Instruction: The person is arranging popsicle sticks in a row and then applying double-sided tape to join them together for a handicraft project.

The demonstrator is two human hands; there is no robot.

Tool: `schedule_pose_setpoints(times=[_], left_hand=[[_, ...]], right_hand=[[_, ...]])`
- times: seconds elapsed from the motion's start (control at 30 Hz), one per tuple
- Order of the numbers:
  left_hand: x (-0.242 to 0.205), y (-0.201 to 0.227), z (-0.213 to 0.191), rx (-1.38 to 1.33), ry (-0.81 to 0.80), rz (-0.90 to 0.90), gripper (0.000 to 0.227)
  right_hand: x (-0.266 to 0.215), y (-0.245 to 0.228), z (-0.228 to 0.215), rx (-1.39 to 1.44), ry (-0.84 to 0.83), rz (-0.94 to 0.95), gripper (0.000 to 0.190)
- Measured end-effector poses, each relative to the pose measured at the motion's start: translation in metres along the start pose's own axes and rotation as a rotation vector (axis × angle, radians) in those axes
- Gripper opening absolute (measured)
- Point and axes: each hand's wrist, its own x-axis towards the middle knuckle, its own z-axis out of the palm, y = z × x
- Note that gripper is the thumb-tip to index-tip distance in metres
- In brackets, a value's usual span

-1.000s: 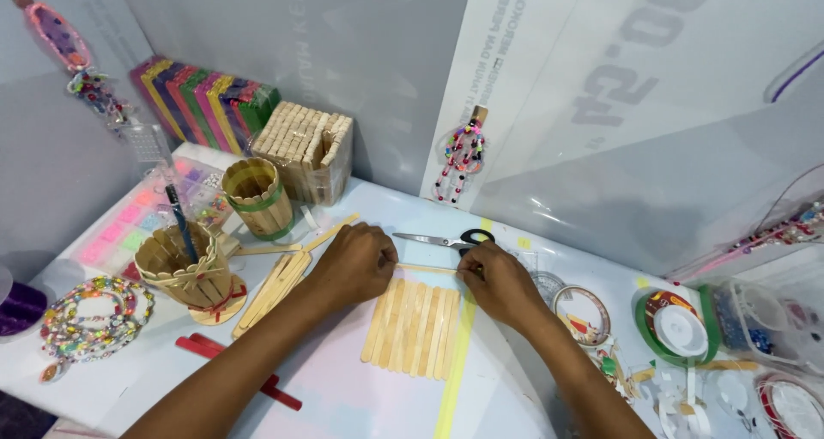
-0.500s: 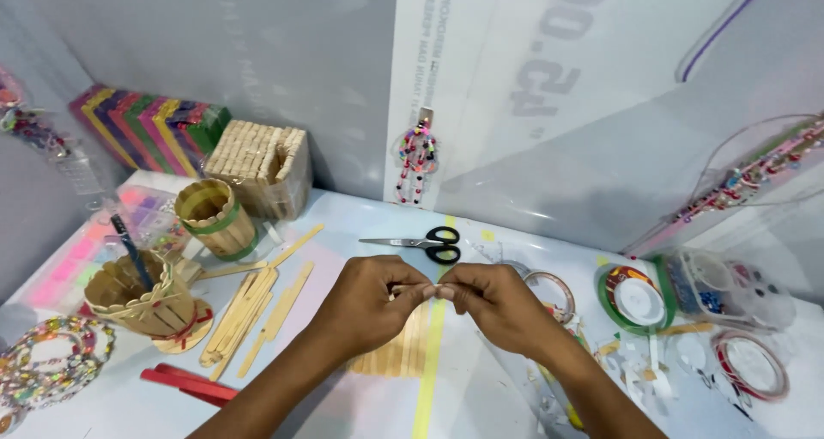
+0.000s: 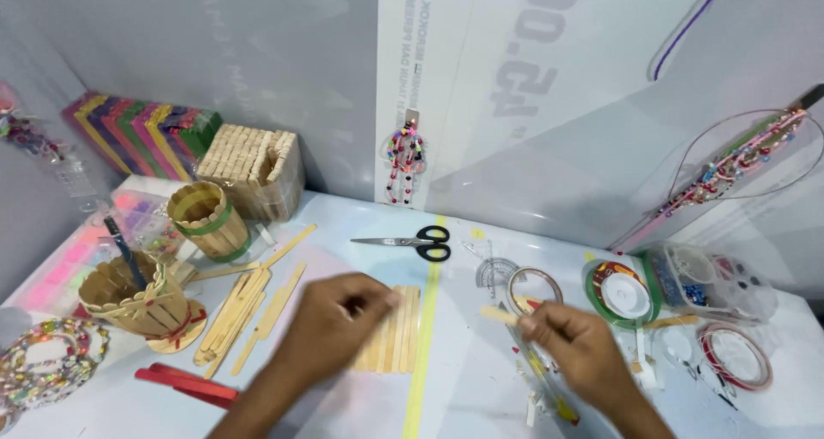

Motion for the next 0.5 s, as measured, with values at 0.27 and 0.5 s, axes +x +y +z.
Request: schedule_pose_setpoints(times=[0.27,0.5], left_hand=[[-0.018,-0.001,0.065,0.308,-0.519,0.171,0.034],[-0.004,-0.024,0.061,-0.045,-0.291,-0.105,0.026]], right_hand=[[-0.021,0.017,0.044,-0.089,-0.074,-0.150,0.032],[0.008,0.043,0.022,-0.075,-0.022,-0.144,0.017]])
